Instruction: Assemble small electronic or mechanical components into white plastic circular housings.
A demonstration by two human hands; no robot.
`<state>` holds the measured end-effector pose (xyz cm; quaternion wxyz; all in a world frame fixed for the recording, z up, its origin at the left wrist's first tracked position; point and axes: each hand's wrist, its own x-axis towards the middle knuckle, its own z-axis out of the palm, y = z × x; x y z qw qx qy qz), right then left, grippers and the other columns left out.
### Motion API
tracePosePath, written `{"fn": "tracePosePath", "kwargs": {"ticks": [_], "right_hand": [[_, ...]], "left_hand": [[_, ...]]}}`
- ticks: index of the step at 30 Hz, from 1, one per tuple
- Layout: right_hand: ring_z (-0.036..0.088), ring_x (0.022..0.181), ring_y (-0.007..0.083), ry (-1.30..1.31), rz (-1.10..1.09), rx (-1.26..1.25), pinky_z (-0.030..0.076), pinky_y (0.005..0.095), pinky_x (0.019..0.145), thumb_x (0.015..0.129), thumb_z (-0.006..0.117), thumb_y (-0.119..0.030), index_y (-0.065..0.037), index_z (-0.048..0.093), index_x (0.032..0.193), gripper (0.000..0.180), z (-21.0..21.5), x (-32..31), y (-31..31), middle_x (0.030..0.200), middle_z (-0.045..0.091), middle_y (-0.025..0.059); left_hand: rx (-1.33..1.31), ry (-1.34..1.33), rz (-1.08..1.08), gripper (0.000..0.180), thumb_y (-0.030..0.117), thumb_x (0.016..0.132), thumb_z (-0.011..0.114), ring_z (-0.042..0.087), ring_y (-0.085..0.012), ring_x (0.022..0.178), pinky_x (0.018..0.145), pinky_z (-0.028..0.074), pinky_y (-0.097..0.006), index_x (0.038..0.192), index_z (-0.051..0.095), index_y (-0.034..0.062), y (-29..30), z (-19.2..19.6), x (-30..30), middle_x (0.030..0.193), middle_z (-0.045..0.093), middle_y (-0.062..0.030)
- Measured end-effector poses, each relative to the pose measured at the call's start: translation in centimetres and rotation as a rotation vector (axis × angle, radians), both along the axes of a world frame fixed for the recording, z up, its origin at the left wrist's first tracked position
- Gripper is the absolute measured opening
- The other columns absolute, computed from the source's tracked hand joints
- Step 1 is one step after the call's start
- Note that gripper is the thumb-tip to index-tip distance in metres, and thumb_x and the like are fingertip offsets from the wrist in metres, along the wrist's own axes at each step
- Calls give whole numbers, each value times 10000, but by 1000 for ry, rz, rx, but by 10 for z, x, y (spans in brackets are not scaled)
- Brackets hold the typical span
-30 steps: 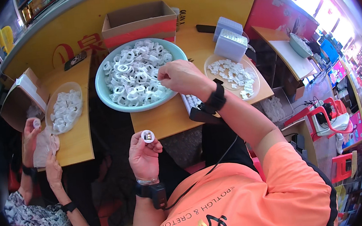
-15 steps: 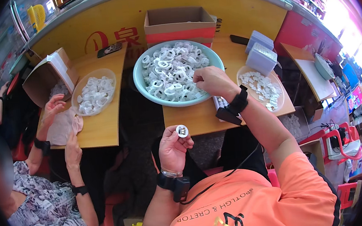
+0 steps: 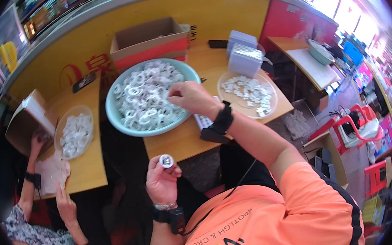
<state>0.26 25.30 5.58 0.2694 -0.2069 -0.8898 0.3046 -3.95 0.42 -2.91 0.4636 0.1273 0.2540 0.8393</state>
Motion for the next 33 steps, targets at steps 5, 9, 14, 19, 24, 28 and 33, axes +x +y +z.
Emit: {"fn": "tracePosePath", "kwargs": {"ticks": [5, 9, 14, 19, 24, 28, 33], "right_hand": [[651, 701, 219, 97, -28, -58, 500, 330, 680, 826, 666, -221, 2, 679, 894, 234, 22, 26, -11, 766, 677, 126], [651, 787, 318, 186, -213, 34, 506, 378, 723, 818, 630, -184, -24, 682, 868, 175, 20, 76, 17, 824, 669, 159], [655, 813, 319, -142, -497, 211, 510, 396, 748, 769, 635, -188, -73, 712, 833, 153, -16, 163, 84, 860, 683, 147], [660, 794, 284, -462, -606, -18, 507, 380, 711, 702, 684, -224, -114, 718, 790, 145, -28, 196, 88, 847, 689, 108], [668, 709, 217, -469, -560, 123, 512, 341, 648, 706, 698, -217, -73, 719, 843, 200, -49, 200, 91, 752, 690, 85], [661, 811, 260, -527, -555, -50, 498, 370, 705, 678, 693, -220, -109, 710, 809, 172, -42, 197, 88, 808, 688, 96], [658, 817, 275, -495, -524, 26, 497, 383, 707, 676, 674, -182, -92, 704, 817, 169, -50, 201, 89, 831, 685, 114]], "left_hand": [[-22, 13, -11, 193, 175, 931, 499, 601, -216, 728, 620, 462, -324, 1072, 533, 47, 0, -2, -4, 871, 614, -98], [-41, 17, 10, 195, 194, 936, 501, 602, -217, 698, 612, 460, -312, 1064, 528, 50, 1, -4, -3, 849, 619, -105], [-50, 25, -16, 199, 208, 939, 504, 611, -221, 690, 611, 466, -309, 1064, 527, 55, 4, -3, 2, 845, 623, -110], [-57, -13, -24, 212, 211, 921, 543, 624, -235, 686, 614, 477, -323, 1064, 549, 56, 6, -7, 6, 843, 631, -116], [-63, -4, -51, 210, 201, 930, 520, 623, -234, 700, 617, 476, -320, 1076, 543, 52, 7, -9, 6, 857, 630, -122], [-50, 17, -50, 212, 193, 938, 499, 620, -236, 708, 617, 474, -318, 1084, 536, 45, 7, -9, 6, 865, 626, -125], [-59, 3, -53, 214, 194, 936, 502, 620, -238, 707, 615, 474, -318, 1080, 538, 40, 8, -8, 7, 859, 626, -125]]}}
